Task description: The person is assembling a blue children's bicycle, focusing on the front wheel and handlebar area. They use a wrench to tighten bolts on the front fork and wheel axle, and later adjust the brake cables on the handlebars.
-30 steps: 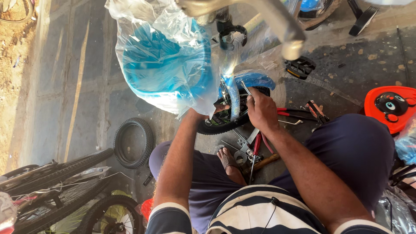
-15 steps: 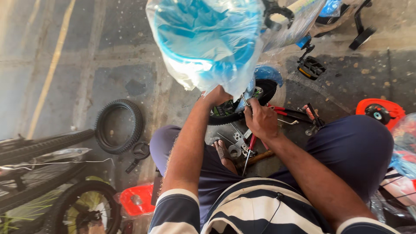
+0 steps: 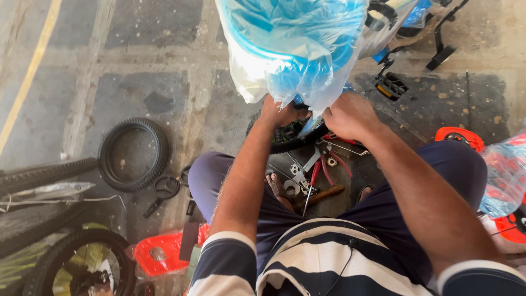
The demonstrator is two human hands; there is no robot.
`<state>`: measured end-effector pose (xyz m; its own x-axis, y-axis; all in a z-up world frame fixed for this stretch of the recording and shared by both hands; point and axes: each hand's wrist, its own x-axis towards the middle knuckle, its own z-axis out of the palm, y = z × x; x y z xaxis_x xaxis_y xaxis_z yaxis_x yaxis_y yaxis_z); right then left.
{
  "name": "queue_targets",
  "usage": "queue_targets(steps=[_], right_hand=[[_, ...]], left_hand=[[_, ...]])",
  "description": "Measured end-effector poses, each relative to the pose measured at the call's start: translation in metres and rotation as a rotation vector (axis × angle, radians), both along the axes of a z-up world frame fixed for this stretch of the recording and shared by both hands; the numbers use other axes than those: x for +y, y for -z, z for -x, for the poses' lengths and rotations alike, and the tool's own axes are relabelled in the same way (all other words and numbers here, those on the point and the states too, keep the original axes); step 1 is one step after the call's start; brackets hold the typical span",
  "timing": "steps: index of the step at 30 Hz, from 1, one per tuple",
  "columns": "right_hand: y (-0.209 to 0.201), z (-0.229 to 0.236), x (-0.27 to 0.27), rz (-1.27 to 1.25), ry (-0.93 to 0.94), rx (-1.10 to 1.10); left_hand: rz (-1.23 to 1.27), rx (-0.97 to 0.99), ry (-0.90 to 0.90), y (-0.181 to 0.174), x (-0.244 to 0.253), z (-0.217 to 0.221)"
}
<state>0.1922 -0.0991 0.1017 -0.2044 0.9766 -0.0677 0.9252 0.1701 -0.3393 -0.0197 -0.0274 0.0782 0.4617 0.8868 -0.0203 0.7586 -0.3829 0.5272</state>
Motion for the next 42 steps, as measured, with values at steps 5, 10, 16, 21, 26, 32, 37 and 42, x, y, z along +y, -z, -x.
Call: queue_targets(steps=[5, 10, 16, 21, 26, 32, 37, 42], right_hand=[[0.019, -0.01, -0.029, -0.066, 0.019, 0.41], [0.035, -0.005, -0.023, 0.015, 0.326, 0.678], [0.043, 0.005, -0.008, -0.402, 0.111, 0.764], [0.041, 0.015, -0.006, -0.385, 0.216, 0.883], [0.053, 0.018, -0.002, -0.475, 0.257, 0.982], [0.057, 0.018, -0.004, -0.462, 0.284, 0.919], [0.059, 0.019, -0.003, -0.565, 0.203, 0.786], [0.054, 0.022, 0.0, -0.637, 0.156, 0.902]], left_hand=[[-0.393, -0.087, -0.077, -0.005, -0.041, 0.003], [-0.111, 0.098, -0.052, 0.039, -0.041, -0.021], [-0.189, 0.181, 0.035, 0.096, -0.028, -0.022], [-0.205, 0.02, -0.059, 0.091, -0.031, -0.025], [-0.133, 0.054, -0.302, 0.049, -0.046, -0.038], [-0.285, -0.244, -0.026, 0.02, -0.04, -0.042], [-0.398, -0.291, 0.096, 0.053, -0.025, -0.037], [-0.374, -0.189, 0.067, 0.064, -0.02, -0.033]])
